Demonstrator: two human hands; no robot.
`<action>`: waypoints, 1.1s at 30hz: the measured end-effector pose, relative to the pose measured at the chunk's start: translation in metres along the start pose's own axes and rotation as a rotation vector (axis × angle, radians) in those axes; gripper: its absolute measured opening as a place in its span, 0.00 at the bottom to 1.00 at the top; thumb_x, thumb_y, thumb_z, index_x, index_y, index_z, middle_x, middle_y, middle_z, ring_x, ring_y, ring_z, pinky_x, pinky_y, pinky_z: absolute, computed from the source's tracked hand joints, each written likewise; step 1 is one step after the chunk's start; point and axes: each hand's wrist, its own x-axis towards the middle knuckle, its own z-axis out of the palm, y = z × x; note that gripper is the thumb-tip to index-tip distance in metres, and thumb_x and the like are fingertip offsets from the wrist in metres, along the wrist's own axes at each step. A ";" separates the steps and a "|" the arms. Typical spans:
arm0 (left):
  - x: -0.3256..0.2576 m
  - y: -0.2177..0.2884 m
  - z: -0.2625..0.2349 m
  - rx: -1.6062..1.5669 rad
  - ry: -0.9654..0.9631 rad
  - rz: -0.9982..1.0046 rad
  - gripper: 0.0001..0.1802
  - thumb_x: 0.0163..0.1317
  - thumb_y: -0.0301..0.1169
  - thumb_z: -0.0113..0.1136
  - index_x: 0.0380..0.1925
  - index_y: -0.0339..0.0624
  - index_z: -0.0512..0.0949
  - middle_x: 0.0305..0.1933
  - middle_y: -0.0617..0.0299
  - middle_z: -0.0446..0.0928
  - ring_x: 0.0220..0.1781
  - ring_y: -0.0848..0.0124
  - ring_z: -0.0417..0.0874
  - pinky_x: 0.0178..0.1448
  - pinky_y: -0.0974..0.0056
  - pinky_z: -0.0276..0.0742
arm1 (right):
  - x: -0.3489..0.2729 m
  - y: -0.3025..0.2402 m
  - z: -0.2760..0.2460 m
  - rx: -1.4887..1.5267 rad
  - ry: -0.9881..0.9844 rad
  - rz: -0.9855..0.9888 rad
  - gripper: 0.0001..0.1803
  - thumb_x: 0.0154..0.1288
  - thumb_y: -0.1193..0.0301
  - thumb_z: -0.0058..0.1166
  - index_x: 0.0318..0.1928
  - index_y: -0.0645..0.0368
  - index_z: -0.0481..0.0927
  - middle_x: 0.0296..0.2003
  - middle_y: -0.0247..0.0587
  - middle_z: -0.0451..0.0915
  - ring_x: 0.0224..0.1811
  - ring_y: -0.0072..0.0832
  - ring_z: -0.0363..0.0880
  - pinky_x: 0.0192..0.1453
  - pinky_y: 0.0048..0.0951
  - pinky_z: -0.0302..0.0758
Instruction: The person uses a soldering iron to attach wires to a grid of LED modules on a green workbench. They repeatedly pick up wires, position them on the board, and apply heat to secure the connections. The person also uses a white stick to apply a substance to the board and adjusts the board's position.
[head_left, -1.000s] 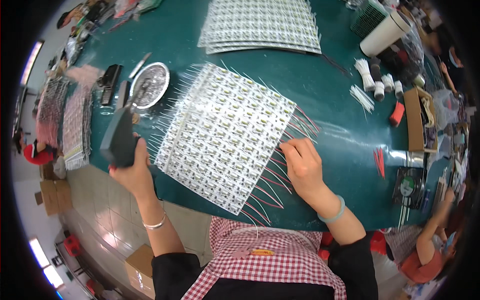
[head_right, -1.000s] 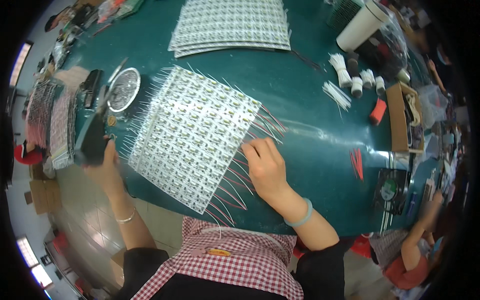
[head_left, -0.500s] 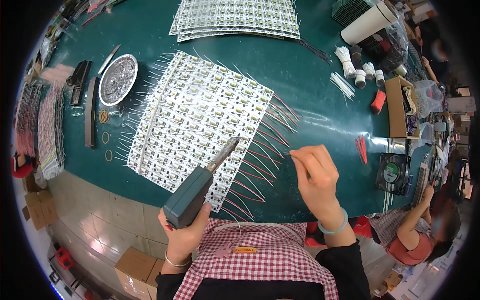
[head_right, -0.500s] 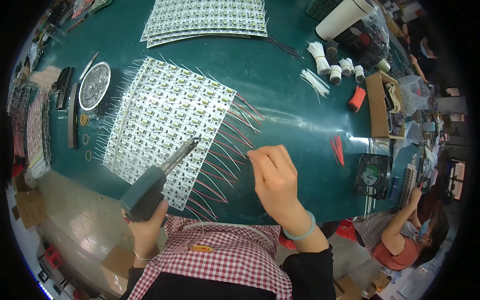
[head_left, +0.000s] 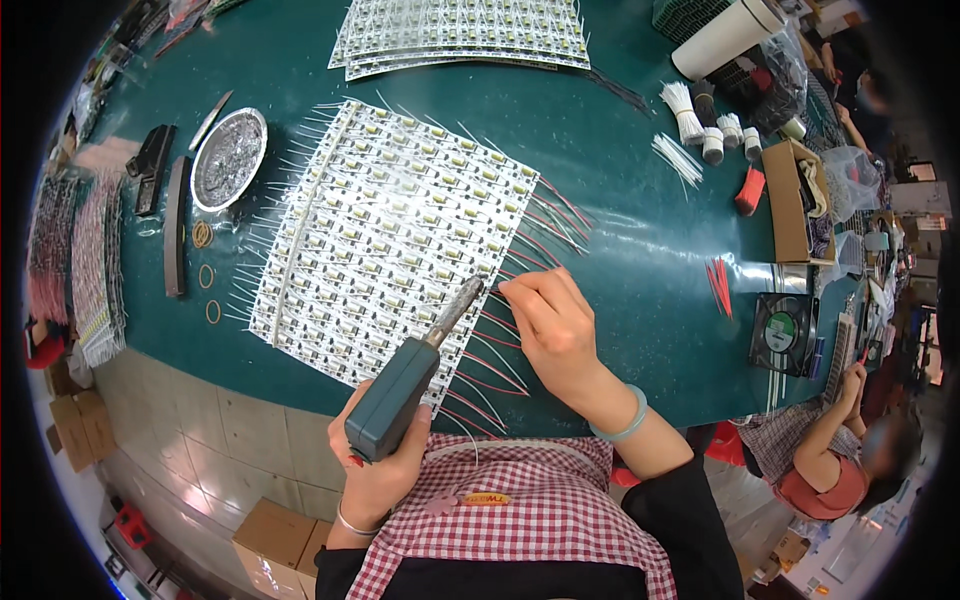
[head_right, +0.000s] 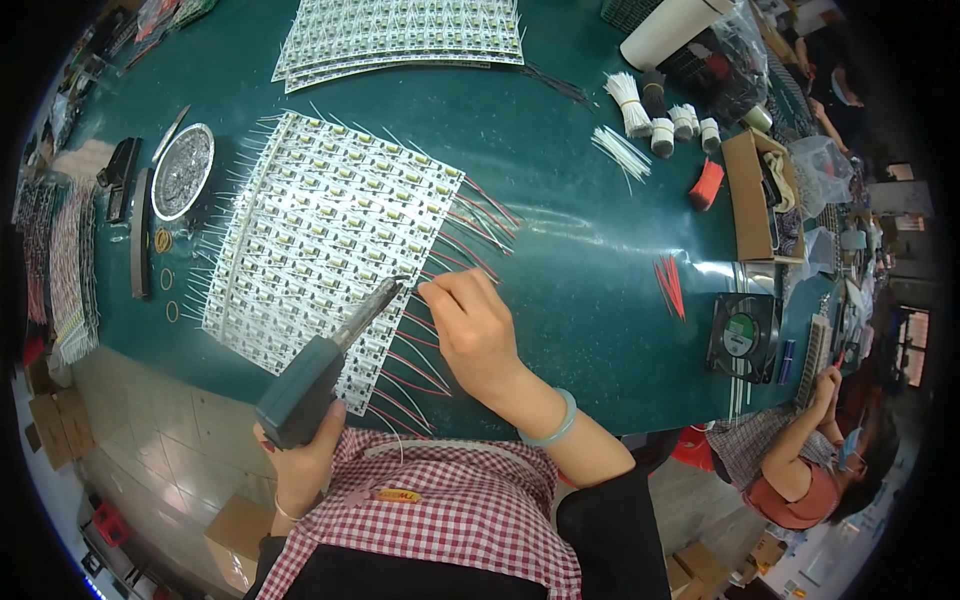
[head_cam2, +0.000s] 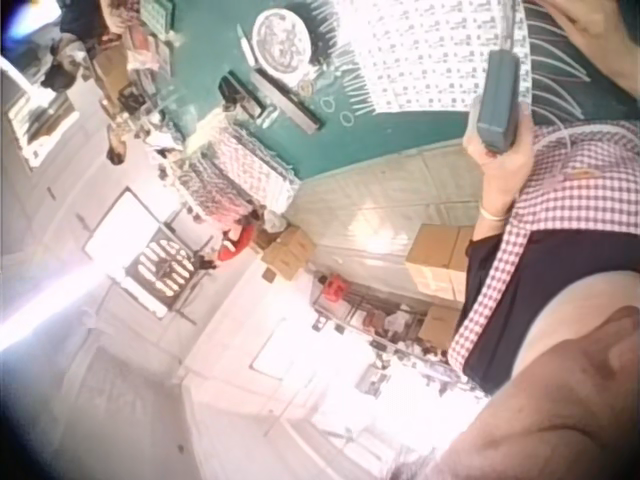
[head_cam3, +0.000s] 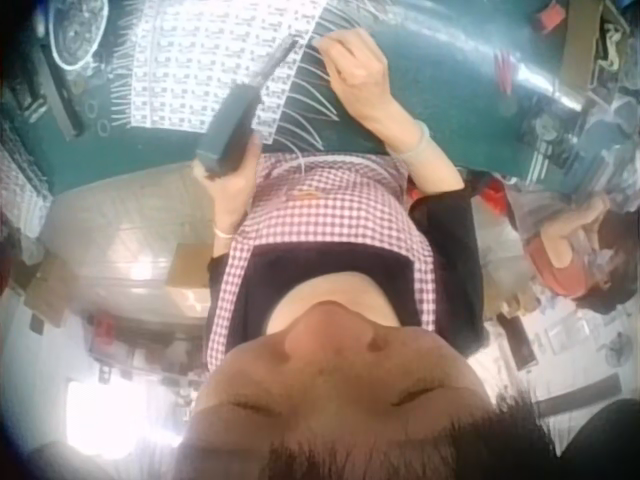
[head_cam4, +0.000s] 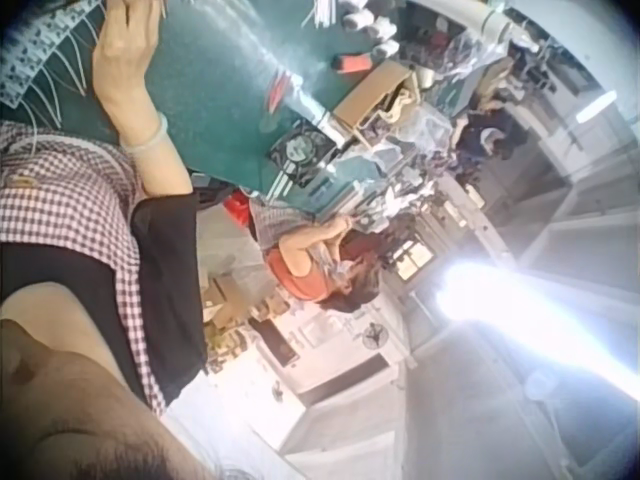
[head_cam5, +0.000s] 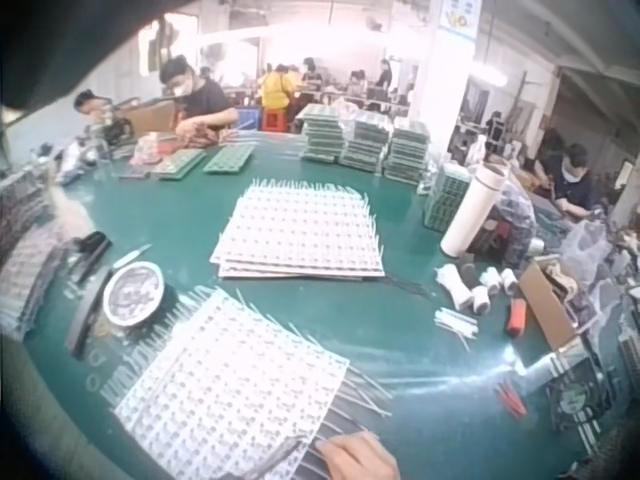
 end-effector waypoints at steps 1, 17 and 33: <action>0.000 0.000 0.000 0.015 -0.004 0.013 0.10 0.55 0.18 0.70 0.38 0.29 0.83 0.34 0.59 0.80 0.30 0.74 0.79 0.33 0.68 0.74 | 0.000 0.000 0.001 0.000 0.001 -0.001 0.13 0.53 0.86 0.62 0.42 0.66 0.83 0.37 0.42 0.80 0.38 0.39 0.80 0.39 0.35 0.79; 0.007 0.005 0.008 0.154 -0.004 0.143 0.08 0.53 0.16 0.69 0.34 0.31 0.82 0.31 0.59 0.79 0.28 0.74 0.80 0.31 0.68 0.72 | 0.002 0.000 0.000 -0.024 -0.009 0.012 0.15 0.50 0.87 0.60 0.41 0.66 0.84 0.37 0.42 0.80 0.38 0.39 0.80 0.40 0.35 0.79; 0.005 0.004 0.004 0.180 0.013 0.194 0.09 0.52 0.15 0.69 0.34 0.28 0.82 0.31 0.56 0.79 0.27 0.71 0.80 0.30 0.68 0.73 | 0.001 0.000 0.001 -0.024 0.005 0.018 0.16 0.50 0.88 0.60 0.41 0.66 0.84 0.36 0.42 0.80 0.38 0.38 0.80 0.40 0.35 0.79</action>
